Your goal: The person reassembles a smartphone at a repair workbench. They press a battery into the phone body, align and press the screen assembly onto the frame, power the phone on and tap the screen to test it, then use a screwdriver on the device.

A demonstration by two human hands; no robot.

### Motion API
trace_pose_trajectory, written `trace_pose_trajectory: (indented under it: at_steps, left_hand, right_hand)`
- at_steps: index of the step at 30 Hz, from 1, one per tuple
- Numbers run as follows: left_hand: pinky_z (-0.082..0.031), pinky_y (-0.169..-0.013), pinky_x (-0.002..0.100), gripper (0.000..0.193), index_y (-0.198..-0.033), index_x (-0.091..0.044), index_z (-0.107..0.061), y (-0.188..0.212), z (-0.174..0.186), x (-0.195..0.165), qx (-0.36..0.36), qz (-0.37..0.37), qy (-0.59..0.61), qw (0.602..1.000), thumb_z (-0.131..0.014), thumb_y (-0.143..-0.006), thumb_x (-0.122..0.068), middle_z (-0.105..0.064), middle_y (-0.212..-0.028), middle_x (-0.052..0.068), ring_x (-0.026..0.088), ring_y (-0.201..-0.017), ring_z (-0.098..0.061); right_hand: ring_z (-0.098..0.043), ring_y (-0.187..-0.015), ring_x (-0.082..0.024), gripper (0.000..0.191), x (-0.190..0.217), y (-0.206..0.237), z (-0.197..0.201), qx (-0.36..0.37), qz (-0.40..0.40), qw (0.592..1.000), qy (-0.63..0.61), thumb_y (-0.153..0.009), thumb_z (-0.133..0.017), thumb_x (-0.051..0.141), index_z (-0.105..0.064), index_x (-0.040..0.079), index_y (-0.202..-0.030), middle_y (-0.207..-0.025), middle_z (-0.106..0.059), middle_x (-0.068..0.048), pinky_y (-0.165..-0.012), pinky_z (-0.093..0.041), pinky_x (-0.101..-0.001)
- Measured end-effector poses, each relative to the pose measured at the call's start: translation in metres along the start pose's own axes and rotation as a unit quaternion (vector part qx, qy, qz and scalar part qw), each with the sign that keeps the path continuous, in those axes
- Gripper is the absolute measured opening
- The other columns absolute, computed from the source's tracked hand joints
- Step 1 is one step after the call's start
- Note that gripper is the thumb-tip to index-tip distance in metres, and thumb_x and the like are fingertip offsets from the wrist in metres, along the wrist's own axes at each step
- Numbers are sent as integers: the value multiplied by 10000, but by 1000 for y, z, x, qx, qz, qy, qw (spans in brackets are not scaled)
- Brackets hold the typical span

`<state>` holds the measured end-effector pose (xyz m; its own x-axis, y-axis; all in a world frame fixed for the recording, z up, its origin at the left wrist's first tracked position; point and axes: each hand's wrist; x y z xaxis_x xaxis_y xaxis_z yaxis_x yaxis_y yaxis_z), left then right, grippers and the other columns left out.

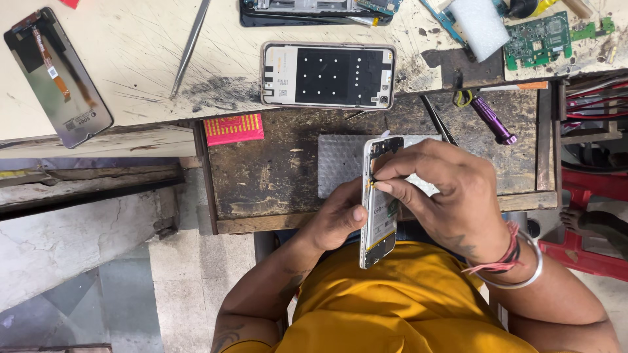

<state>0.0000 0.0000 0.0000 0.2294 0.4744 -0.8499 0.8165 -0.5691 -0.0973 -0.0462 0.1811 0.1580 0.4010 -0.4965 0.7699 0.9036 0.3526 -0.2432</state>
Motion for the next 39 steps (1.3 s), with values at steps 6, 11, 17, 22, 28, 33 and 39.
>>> trace_pose_trajectory:
  at_steps: [6,11,17,22,28,33,39]
  left_hand:
    - [-529,-1072,391,931,-1526,32,-440,-8,-6,-5,11,5,-5,1000,-580,-987,-714,-614,-1336,137,210,-1248,-613]
    - [-521,-1096,392,929,-1558,24,-399,-16,-11,-3,13,-2,2,1000,-550,-1004,-707,-604,-1358,141,208,-1267,-600]
    - [-504,-1142,390,890,-1560,11,-358,-19,-14,-10,3,-1,81,997,-537,-1013,-668,-528,-1493,122,198,-1347,-565]
    - [-506,-1093,337,879,-1621,22,-298,-15,-17,-6,11,-10,110,994,-540,-1077,-625,-575,-1368,132,182,-1232,-598]
    - [-509,-1095,348,946,-1674,29,-241,-28,-24,-17,8,3,116,993,-565,-1063,-618,-561,-1381,144,194,-1254,-594]
    - [-521,-1098,368,952,-1646,32,-268,-33,-24,-15,5,11,98,995,-587,-1040,-630,-558,-1409,162,214,-1270,-599]
    - [-498,-1137,384,961,-1647,30,-295,-33,-23,-14,2,10,72,997,-604,-1034,-642,-570,-1392,171,231,-1293,-593]
  right_hand:
    - [-728,-817,-200,163,-12,-7,14,65,-9,998,-15,-825,-835,97,-727,72,-944,-904,-719,-48,-698,-555,-302]
    - [-733,-832,-193,161,-18,-2,20,37,-14,999,-30,-854,-819,85,-719,62,-979,-930,-712,-53,-720,-563,-300]
    - [-725,-878,-206,223,-12,15,23,9,13,1000,27,-808,-855,96,-732,58,-990,-967,-729,-66,-759,-563,-321]
    - [-707,-868,-225,237,-27,46,17,41,61,994,79,-726,-879,132,-751,92,-922,-915,-726,-52,-756,-555,-351]
    - [-705,-887,-222,250,-32,51,21,8,35,991,133,-768,-886,130,-747,80,-968,-976,-730,-53,-770,-551,-343]
    - [-697,-851,-221,299,-36,50,19,11,48,989,138,-738,-893,185,-764,94,-992,-947,-723,-49,-721,-535,-353]
    - [-705,-833,-203,280,-38,50,18,5,53,986,161,-767,-889,152,-774,94,-1016,-951,-739,-44,-706,-543,-342]
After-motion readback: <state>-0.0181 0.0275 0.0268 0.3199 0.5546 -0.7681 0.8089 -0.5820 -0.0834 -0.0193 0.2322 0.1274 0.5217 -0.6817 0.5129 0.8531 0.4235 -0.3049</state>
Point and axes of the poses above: each hand's wrist, its own y-axis away from the middle knuckle, its own z-axis out of the back of the hand, x = y × z
